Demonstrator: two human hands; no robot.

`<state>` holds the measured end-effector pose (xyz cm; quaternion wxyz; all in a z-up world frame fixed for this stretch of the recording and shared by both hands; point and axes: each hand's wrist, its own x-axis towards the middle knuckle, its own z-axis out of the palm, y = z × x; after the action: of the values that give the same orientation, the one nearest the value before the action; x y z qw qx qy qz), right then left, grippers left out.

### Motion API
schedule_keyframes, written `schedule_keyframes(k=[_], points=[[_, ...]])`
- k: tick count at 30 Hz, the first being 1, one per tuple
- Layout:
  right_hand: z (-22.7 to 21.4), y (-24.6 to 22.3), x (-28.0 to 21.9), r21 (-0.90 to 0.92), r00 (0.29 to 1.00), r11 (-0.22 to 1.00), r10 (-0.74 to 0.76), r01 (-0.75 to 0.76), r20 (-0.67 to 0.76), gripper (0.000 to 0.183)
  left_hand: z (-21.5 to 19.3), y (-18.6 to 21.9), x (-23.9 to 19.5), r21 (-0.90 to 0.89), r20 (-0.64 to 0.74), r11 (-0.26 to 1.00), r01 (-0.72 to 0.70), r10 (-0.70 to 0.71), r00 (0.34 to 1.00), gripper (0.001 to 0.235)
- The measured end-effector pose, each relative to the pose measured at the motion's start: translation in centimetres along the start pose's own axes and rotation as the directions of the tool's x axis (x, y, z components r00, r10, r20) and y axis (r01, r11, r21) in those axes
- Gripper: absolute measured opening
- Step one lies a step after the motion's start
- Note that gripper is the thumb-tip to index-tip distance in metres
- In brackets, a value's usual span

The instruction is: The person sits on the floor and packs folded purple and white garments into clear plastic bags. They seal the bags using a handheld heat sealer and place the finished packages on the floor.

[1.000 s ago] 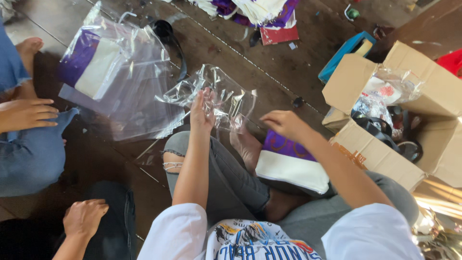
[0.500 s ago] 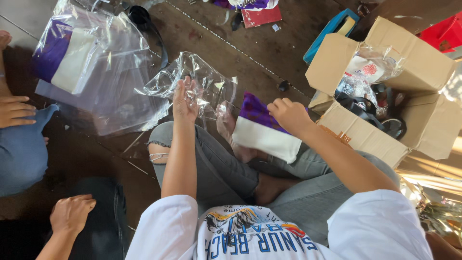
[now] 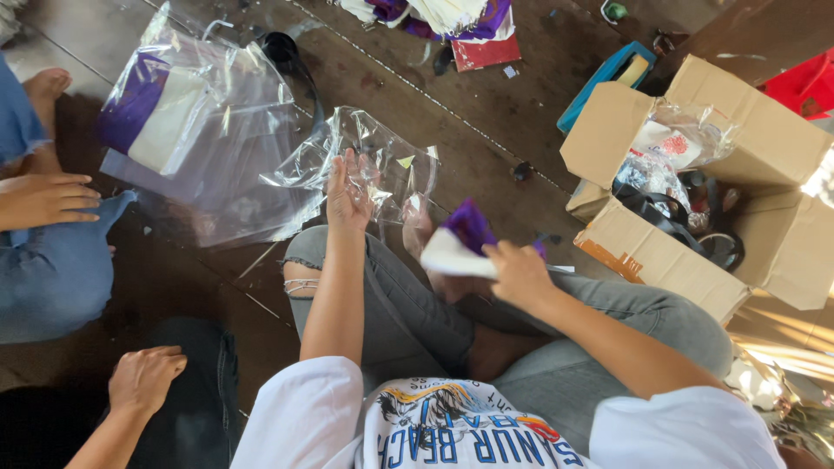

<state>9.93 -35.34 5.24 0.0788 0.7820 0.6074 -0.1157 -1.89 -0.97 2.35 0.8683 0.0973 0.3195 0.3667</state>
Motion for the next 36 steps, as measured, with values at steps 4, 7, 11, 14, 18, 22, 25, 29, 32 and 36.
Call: schedule_keyframes(k=[4, 7, 11, 14, 18, 22, 25, 29, 32, 36], points=[[-8.6, -0.6, -0.1, -0.249, 0.853, 0.949, 0.034, -0.19, -0.521, 0.064, -0.5, -0.7, -0.4, 0.027, -0.08, 0.999, -0.03, 0.032, 0.996, 0.045], [-11.8, -1.1, 1.9, -0.406, 0.724, 0.848, -0.04, -0.34, -0.689, 0.049, 0.9, -1.9, -1.4, 0.034, -0.106, 0.999, -0.028, 0.031, 0.994, 0.033], [-12.9, 0.4, 5.0, -0.417, 0.688, 0.765, 0.046, -0.49, -0.724, 0.051, 4.0, -2.7, -4.6, 0.034, -0.098, 0.999, -0.012, 0.015, 0.995, 0.024], [-12.9, -0.7, 5.8, -0.231, 0.802, 0.896, 0.193, -0.379, -0.565, 0.061, 5.6, -2.7, -5.1, -0.026, -0.119, 0.998, -0.065, 0.061, 0.991, 0.028], [-11.0, -1.6, 5.7, -0.087, 0.859, 0.963, 0.183, -0.254, -0.478, 0.102, 6.3, -1.5, -3.5, -0.034, -0.028, 0.982, -0.184, 0.183, 0.983, 0.046], [-11.0, -0.8, 5.1, 0.199, 0.938, 0.972, 0.18, -0.124, -0.295, 0.093, 7.6, 0.0, -5.0, -0.031, 0.476, 0.995, 0.099, -0.073, 0.876, 0.071], [-10.9, -1.2, 4.5, 0.28, 0.928, 0.959, 0.139, -0.04, -0.346, 0.089, 8.2, -0.8, -6.6, -0.111, 0.719, 0.965, 0.236, -0.086, 0.689, 0.094], [-11.9, -4.3, 2.4, 0.315, 0.967, 0.947, 0.027, 0.057, -0.254, 0.093, 8.3, -2.8, -7.9, -0.186, 0.794, 0.9, 0.394, -0.099, 0.6, 0.108], [-11.1, -4.6, 1.2, 0.541, 0.979, 0.839, 0.068, 0.049, -0.194, 0.09, 7.4, -5.1, -8.7, -0.048, 0.74, 0.886, 0.461, -0.279, 0.613, 0.112], [-12.9, -2.9, 0.1, 0.744, 0.982, 0.668, 0.118, 0.03, -0.145, 0.106, 8.2, -5.8, -8.3, 0.083, 0.689, 0.934, 0.348, -0.306, 0.656, 0.126]])
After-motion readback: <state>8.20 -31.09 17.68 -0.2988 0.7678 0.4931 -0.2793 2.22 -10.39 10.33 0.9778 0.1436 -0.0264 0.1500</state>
